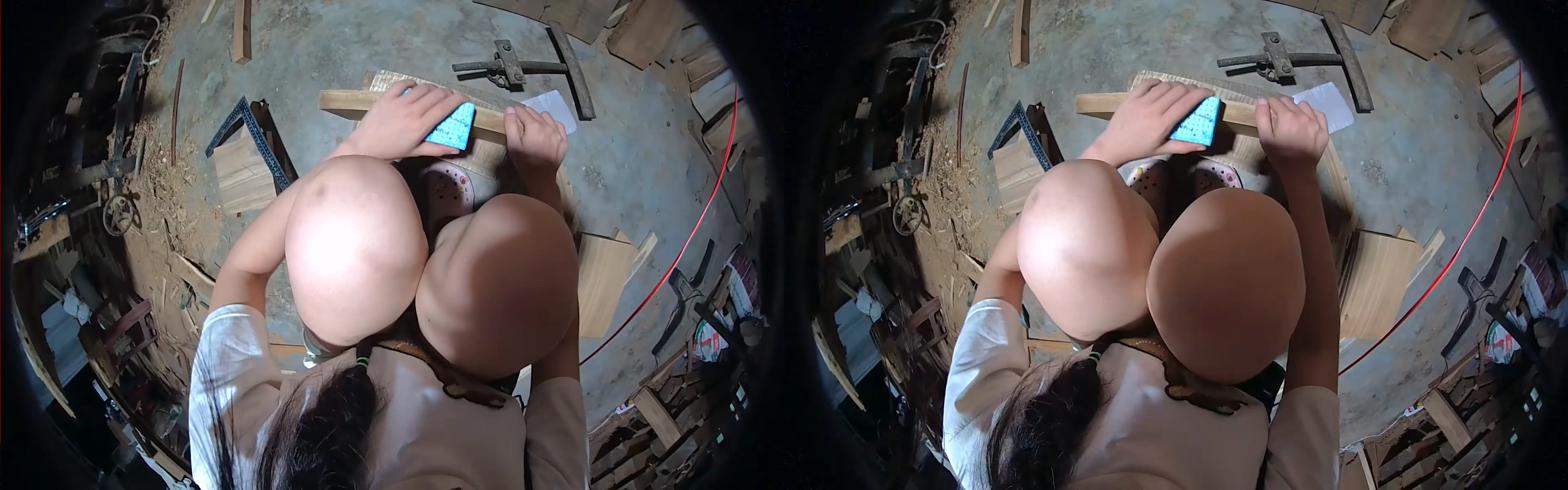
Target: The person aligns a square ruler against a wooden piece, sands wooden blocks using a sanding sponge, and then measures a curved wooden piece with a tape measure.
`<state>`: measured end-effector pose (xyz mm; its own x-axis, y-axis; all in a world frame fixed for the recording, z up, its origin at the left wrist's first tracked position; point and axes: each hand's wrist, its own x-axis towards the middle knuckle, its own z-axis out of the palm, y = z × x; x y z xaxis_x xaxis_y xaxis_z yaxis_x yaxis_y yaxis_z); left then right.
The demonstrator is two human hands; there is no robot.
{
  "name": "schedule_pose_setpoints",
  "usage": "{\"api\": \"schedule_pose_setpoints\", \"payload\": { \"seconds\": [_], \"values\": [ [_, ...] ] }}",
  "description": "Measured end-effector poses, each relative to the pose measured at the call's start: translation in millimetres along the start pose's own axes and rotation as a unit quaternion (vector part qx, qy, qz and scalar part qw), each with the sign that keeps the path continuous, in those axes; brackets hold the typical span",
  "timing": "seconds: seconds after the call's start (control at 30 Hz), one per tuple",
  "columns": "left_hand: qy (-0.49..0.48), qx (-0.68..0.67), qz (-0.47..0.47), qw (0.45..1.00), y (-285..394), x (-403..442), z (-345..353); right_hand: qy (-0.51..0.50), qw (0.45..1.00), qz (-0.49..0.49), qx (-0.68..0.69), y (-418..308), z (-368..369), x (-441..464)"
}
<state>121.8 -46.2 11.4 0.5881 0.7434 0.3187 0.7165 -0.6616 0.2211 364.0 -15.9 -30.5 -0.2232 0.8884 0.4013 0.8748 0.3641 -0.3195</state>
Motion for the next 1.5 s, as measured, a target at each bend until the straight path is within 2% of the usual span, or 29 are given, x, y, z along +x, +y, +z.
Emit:
{"api": "schedule_pose_setpoints", "payload": {
  "seconds": [0.13,0.2,0.27,0.37,0.53,0.57,0.67,0.7,0.77,0.87,0.97,1.07,1.1,1.2,1.23,1.33,1.43,1.5],
  "values": [
    [0.006,0.004,-0.049,0.999,-17.0,-18.1,-13.3,0.022,1.000,-0.004,0.001,0.2,1.5,-3.6],
    [0.014,0.076,-0.105,0.991,-34.0,-45.9,-29.4,0.031,0.999,-0.006,-0.002,0.4,3.1,-1.8],
    [-0.020,0.066,-0.185,0.980,-44.1,-71.6,-44.6,0.036,0.999,-0.003,-0.008,0.0,4.6,-2.7],
    [0.021,0.100,-0.154,0.983,-47.1,-79.3,-40.6,0.020,0.999,-0.001,-0.028,-0.8,3.4,-0.2],
    [0.046,0.020,-0.073,0.996,-33.0,-20.6,-13.6,0.033,0.999,-0.005,-0.009,1.9,7.6,-1.7],
    [0.043,-0.010,-0.053,0.998,-29.2,-8.3,-4.2,0.027,1.000,0.001,-0.002,0.8,5.9,-2.1],
    [-0.028,-0.025,-0.005,0.999,-5.6,15.1,11.2,-0.072,0.997,0.034,0.024,-2.2,-9.4,0.6],
    [-0.016,-0.042,0.010,0.999,-8.2,15.4,11.8,-0.049,0.997,0.025,0.057,-4.8,-14.7,2.8],
    [0.006,-0.077,0.035,0.996,-13.3,12.9,12.8,-0.009,0.992,0.008,0.128,-11.0,-23.0,9.0],
    [0.102,-0.251,-0.021,0.962,-19.2,6.6,-21.3,-0.047,0.976,-0.152,0.146,-45.7,-31.7,32.2],
    [0.079,-0.036,-0.086,0.992,-38.3,-12.8,-74.5,-0.068,0.958,-0.251,0.123,-86.4,-21.8,44.3],
    [-0.035,-0.002,-0.158,0.987,-64.0,-49.0,-50.1,-0.117,0.956,-0.262,0.055,-100.3,13.2,43.7],
    [-0.022,0.021,-0.139,0.990,-62.3,-52.0,-39.8,-0.109,0.961,-0.248,0.049,-104.0,19.2,47.6],
    [-0.085,0.017,-0.168,0.982,-54.5,-52.5,-8.8,-0.160,0.962,-0.206,0.075,-103.9,7.4,46.9],
    [0.038,0.031,-0.138,0.989,-53.9,-53.9,-3.3,-0.099,0.962,-0.241,0.076,-93.7,9.4,44.2],
    [0.047,0.070,-0.171,0.982,-52.3,-59.1,5.5,-0.109,0.958,-0.246,0.096,-36.7,-21.1,41.7],
    [0.102,0.070,-0.159,0.980,-53.8,-57.9,10.1,-0.167,0.975,-0.135,-0.056,4.4,-56.4,23.9],
    [0.101,0.069,-0.167,0.978,-52.2,-56.2,10.0,-0.183,0.972,-0.123,-0.076,-3.5,-53.1,23.3]
  ]
}}
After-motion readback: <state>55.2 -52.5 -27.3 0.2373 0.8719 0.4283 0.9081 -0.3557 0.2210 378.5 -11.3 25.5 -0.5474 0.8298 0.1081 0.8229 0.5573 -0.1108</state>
